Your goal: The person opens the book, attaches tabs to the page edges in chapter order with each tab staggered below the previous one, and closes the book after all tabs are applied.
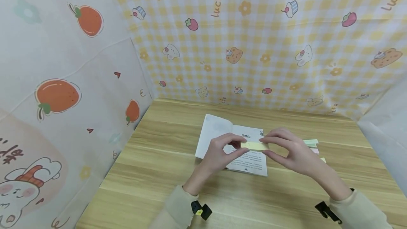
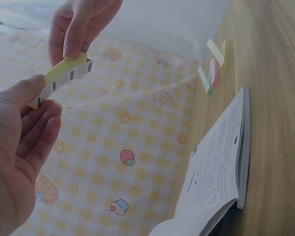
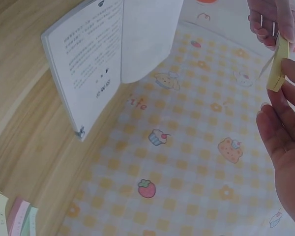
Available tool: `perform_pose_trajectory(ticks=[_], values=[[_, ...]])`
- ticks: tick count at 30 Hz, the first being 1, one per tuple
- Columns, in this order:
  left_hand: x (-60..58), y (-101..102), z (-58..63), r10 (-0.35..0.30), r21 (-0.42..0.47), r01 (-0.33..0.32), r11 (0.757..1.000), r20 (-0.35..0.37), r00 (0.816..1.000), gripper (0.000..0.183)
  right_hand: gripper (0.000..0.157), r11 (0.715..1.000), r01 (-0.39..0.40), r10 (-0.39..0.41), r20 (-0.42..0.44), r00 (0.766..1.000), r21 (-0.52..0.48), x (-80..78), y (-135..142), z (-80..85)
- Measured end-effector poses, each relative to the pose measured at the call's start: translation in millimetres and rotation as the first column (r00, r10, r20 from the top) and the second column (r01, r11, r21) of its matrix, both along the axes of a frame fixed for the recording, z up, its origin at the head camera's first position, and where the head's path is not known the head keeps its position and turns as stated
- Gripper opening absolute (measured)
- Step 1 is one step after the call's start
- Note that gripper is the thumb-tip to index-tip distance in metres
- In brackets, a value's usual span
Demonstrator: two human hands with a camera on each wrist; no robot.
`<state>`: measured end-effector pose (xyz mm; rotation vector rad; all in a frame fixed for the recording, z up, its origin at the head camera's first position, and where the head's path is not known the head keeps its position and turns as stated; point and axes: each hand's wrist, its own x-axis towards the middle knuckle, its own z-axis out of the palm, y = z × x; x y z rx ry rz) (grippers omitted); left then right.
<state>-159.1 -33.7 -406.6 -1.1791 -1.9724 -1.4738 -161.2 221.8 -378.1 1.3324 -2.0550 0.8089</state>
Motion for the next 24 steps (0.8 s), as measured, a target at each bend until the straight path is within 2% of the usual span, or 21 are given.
perform_pose_trajectory(ticks=[4, 8, 11, 18, 24], values=[[9.0, -2, 16.7, -0.003, 0.010, 0.003, 1.000, -0.004, 1.000, 0.026, 0.035, 1.000, 0.008, -0.008, 0.015, 1.000, 0.003, -0.2, 1, -0.4], [10.7, -2, 17.6, -0.007, 0.016, 0.007, 1.000, 0.002, 1.000, 0.028, 0.035, 1.000, 0.008, -0.008, 0.023, 1.000, -0.007, -0.2, 2, -0.5], [9.5, -2, 13.4, -0.014, 0.024, 0.013, 1.000, 0.020, 1.000, 0.027, 0.036, 1.000, 0.012, -0.011, 0.025, 1.000, -0.017, -0.1, 2, 0.0], [-1.5, -1, -9.0, -0.028, 0.033, 0.026, 0.999, 0.061, 0.998, 0.028, 0.037, 0.999, 0.014, -0.012, 0.051, 0.999, -0.032, 0.8, 3, 1.2], [-3.7, -3, -13.0, -0.032, 0.031, 0.030, 0.999, 0.072, 0.997, 0.028, 0.038, 0.999, 0.013, -0.009, 0.064, 0.998, -0.050, 1.8, 2, 1.9]])
